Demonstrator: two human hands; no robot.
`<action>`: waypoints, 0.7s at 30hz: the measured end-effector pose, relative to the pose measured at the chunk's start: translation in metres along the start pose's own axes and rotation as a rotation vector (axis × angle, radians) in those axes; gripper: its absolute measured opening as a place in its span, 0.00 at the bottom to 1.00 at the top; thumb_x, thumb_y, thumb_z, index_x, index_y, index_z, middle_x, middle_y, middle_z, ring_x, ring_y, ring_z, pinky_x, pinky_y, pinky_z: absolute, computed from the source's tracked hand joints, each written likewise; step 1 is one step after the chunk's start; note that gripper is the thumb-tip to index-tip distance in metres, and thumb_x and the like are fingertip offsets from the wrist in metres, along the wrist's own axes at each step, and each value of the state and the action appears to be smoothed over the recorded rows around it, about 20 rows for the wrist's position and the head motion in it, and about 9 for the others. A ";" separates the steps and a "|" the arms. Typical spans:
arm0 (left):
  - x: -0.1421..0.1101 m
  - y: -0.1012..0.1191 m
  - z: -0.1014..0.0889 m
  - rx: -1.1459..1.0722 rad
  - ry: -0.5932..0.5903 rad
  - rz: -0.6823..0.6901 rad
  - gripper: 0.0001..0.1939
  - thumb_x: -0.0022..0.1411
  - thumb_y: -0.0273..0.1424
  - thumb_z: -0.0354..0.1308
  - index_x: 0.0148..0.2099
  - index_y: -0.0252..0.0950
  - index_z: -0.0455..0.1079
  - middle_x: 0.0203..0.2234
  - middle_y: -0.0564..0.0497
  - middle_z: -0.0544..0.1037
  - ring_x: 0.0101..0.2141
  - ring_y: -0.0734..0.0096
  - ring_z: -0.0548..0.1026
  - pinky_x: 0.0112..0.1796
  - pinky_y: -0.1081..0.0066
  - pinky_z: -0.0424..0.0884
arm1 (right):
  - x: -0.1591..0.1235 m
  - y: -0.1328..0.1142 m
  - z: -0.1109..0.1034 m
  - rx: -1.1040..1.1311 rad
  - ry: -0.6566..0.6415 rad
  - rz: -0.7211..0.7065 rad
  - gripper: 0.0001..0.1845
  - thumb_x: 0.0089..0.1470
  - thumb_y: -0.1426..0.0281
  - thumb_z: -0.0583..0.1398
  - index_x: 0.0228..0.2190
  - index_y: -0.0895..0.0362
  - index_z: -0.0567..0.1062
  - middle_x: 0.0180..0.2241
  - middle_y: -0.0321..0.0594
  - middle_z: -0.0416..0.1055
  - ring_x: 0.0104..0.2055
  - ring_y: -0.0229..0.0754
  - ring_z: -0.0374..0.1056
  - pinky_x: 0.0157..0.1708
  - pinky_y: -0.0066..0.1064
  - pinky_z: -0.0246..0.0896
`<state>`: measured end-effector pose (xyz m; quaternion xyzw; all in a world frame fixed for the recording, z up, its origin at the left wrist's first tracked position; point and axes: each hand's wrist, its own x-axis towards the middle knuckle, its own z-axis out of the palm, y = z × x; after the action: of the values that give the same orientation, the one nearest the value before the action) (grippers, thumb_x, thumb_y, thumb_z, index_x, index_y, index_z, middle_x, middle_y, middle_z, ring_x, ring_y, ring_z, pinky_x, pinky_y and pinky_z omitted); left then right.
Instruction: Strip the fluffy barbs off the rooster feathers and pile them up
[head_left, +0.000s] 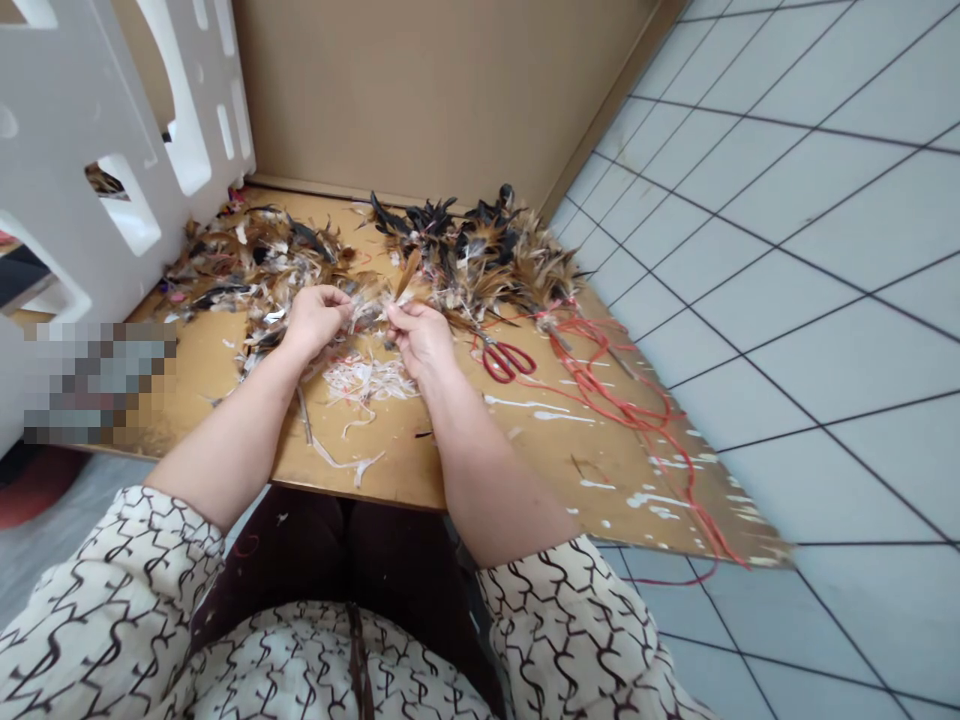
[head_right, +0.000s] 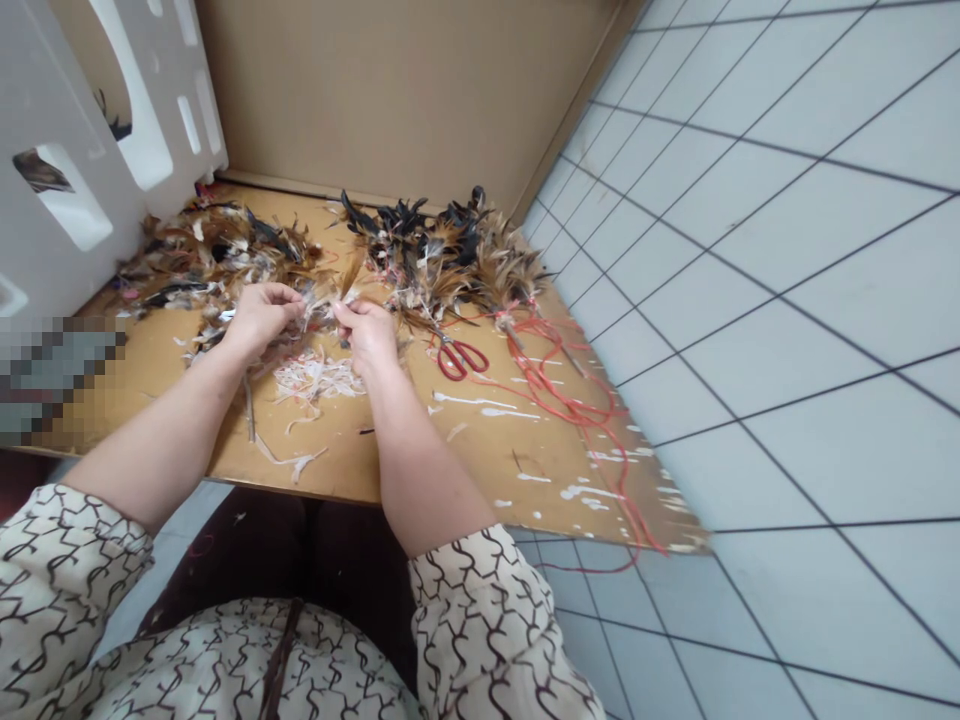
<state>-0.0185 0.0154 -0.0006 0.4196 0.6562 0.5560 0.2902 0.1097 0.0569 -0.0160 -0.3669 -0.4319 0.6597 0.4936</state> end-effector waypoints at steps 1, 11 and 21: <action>0.000 0.001 0.000 -0.057 0.009 -0.012 0.03 0.41 0.23 0.59 0.20 0.33 0.67 0.11 0.59 0.65 0.16 0.81 0.59 0.22 0.76 0.57 | 0.000 0.000 0.000 -0.005 -0.002 0.001 0.17 0.37 0.76 0.66 0.13 0.57 0.62 0.13 0.26 0.58 0.17 0.27 0.53 0.19 0.22 0.49; -0.004 0.008 0.004 -0.335 -0.025 -0.132 0.05 0.41 0.20 0.58 0.19 0.32 0.67 0.09 0.58 0.65 0.12 0.84 0.58 0.18 0.78 0.54 | -0.004 0.003 0.007 -0.023 0.010 0.055 0.18 0.32 0.74 0.70 0.13 0.58 0.64 0.12 0.25 0.60 0.16 0.26 0.54 0.19 0.22 0.47; -0.013 0.011 0.011 -0.308 -0.106 -0.068 0.06 0.42 0.22 0.61 0.19 0.33 0.66 0.10 0.58 0.66 0.13 0.83 0.59 0.18 0.79 0.54 | -0.003 0.006 0.005 -0.041 0.024 0.029 0.18 0.32 0.72 0.70 0.14 0.58 0.64 0.12 0.25 0.59 0.15 0.26 0.53 0.18 0.22 0.47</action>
<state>-0.0004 0.0100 0.0065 0.3765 0.5608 0.6171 0.4038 0.1041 0.0518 -0.0199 -0.3910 -0.4339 0.6534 0.4815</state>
